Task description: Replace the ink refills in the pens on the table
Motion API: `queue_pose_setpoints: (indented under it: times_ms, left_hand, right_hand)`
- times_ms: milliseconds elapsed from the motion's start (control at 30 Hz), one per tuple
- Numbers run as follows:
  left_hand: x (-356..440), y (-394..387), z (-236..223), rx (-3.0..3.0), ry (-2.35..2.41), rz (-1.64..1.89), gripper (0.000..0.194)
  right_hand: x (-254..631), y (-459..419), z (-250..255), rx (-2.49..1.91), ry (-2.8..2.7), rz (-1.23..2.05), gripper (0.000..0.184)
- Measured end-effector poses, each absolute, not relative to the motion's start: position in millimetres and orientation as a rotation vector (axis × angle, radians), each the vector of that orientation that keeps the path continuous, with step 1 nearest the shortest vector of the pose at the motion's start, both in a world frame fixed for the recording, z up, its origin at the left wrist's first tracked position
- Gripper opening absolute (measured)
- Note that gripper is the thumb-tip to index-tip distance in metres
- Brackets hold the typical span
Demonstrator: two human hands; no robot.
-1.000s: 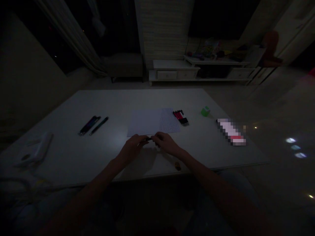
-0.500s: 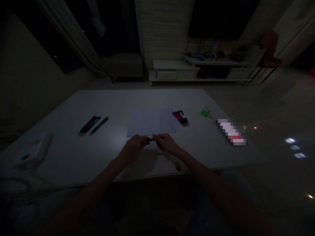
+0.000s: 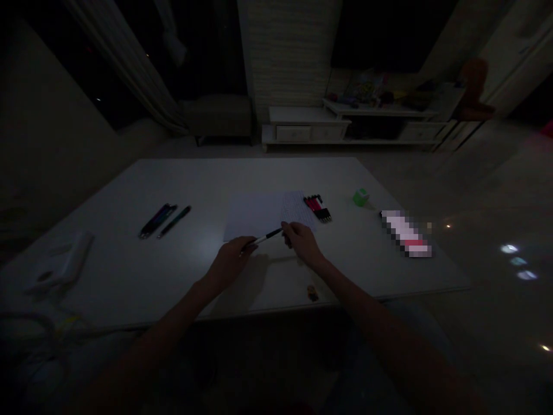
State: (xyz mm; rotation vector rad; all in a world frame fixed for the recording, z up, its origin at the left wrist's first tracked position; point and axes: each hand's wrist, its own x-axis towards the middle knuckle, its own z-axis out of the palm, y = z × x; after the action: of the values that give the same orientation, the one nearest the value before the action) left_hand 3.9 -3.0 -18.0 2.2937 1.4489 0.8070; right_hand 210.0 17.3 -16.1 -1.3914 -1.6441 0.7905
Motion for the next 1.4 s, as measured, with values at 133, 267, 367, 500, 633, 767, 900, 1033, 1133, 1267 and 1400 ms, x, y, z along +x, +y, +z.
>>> queue_pose_setpoints:
  times_ms: [133, 267, 367, 500, 633, 767, 900, 1033, 1133, 1267, 1400]
  left_hand:
    - [8.5, -5.6, -14.1, 2.069, 1.46, 0.84, 0.02]
    - [14.8, -8.6, -12.6, 1.894, 1.386, 0.899, 0.033]
    - [19.9, -10.0, -10.1, 1.797, 1.356, 0.92, 0.04]
    - [24.4, -10.8, -5.6, 1.7, 1.32, 0.905, 0.044]
    - [20.8, -7.7, -4.5, 1.763, 1.259, 0.915, 0.038]
    - [10.8, -2.3, -16.2, 2.163, 1.407, 0.828, 0.036]
    - [4.8, -0.1, -38.2, 2.569, 1.443, 0.524, 0.041]
    - [4.6, -0.8, -45.7, 2.639, 1.457, 0.381, 0.042]
    - [5.7, -3.1, -38.9, 2.629, 1.437, 0.362, 0.039]
    - [7.0, -6.9, -30.8, 2.628, 1.41, 0.374, 0.032]
    - [6.8, -7.2, -32.3, 2.642, 1.394, 0.354, 0.032]
  right_hand:
    - [208.6, 3.0, -6.6, -1.281, -2.064, 0.054, 0.052]
    - [196.4, -12.8, -0.4, -1.245, -2.263, -0.28, 0.053]
    - [188.9, -15.6, -3.2, -1.214, -2.32, -0.357, 0.042]
    - [188.4, -8.6, -12.5, -1.052, -2.511, -0.221, 0.028]
    - [198.8, 6.2, -11.9, -1.123, -2.319, 0.109, 0.024]
    - [215.4, 27.5, 4.4, -1.278, -1.646, 0.736, 0.028]
    - [232.7, 41.5, 18.5, -1.111, -1.233, 1.382, 0.051]
    - [244.0, 41.7, 16.6, -0.928, -1.141, 1.563, 0.049]
    - [247.0, 40.2, 13.2, -0.873, -1.079, 1.562, 0.05]
    - [247.9, 40.8, 14.0, -0.821, -1.019, 1.578, 0.048]
    - [249.1, 41.4, 14.2, -0.819, -0.988, 1.566, 0.046]
